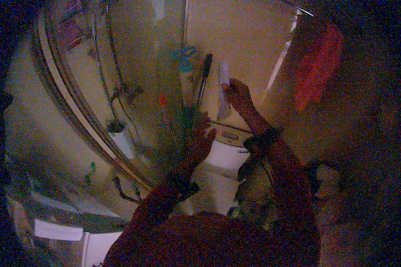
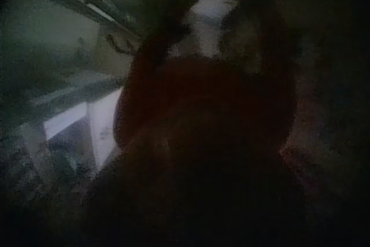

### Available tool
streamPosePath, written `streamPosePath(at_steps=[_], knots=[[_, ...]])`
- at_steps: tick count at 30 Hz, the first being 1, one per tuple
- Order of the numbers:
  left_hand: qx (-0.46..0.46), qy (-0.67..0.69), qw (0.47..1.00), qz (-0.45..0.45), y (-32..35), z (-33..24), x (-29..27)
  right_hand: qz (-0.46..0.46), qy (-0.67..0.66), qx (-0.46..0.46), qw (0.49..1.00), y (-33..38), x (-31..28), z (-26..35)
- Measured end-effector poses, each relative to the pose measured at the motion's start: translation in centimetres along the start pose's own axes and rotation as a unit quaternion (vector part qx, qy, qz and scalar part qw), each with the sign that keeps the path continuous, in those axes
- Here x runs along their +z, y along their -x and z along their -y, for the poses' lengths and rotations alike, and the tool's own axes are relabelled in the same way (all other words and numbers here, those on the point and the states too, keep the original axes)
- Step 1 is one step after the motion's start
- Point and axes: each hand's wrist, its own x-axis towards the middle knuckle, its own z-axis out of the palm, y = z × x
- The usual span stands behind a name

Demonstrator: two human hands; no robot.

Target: The person assembles a stick vacuum cleaner by attaching the dust cup, extending the handle, and connecting the floor head. They then attach a brush accessory to the wand and place it in the bathroom.

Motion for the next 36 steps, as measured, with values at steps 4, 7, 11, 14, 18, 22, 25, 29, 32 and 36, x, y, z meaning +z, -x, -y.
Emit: streamPosePath(at_steps=[4,7,11,14,18,22,25,29,32,36], knots=[[-0.105,0.073,0.991,0.036,5.7,1.7,-1.4,-0.039,0.117,-0.074,0.99,-6.9,-0.2,-1.9],[-0.222,0.065,0.968,0.096,11.2,4.4,-5.4,-0.12,0.155,-0.156,0.968,-9.6,4.3,-2.1],[-0.18,0.007,0.981,0.072,18.5,7.9,-10.3,-0.246,0.466,-0.36,0.77,-10.0,5.5,0.8],[-0.217,-0.076,0.972,0.058,21.3,8.6,-12.0,-0.198,0.595,-0.208,0.751,-9.4,1.5,4.6],[-0.236,-0.152,0.953,0.111,21.6,6.5,-13.2,-0.181,0.693,-0.334,0.613,-10.5,-2.7,9.3],[-0.324,-0.017,0.941,0.095,21.2,4.1,-12.8,-0.111,0.737,-0.384,0.545,-10.9,-3.4,12.6],[-0.352,-0.053,0.925,0.132,21.7,4.5,-11.1,-0.025,0.765,-0.404,0.501,-10.7,-3.2,13.2],[-0.268,-0.067,0.953,0.124,23.3,6.6,-9.4,-0.027,0.78,-0.349,0.519,-11.4,-1.9,12.2],[-0.347,-0.025,0.931,0.113,24.2,7.7,-9.0,-0.026,0.788,-0.324,0.523,-12.7,-1.0,10.6],[-0.243,-0.238,0.927,0.155,23.6,8.6,-8.8,-0.006,0.78,-0.268,0.566,-14.1,-0.8,8.1]])
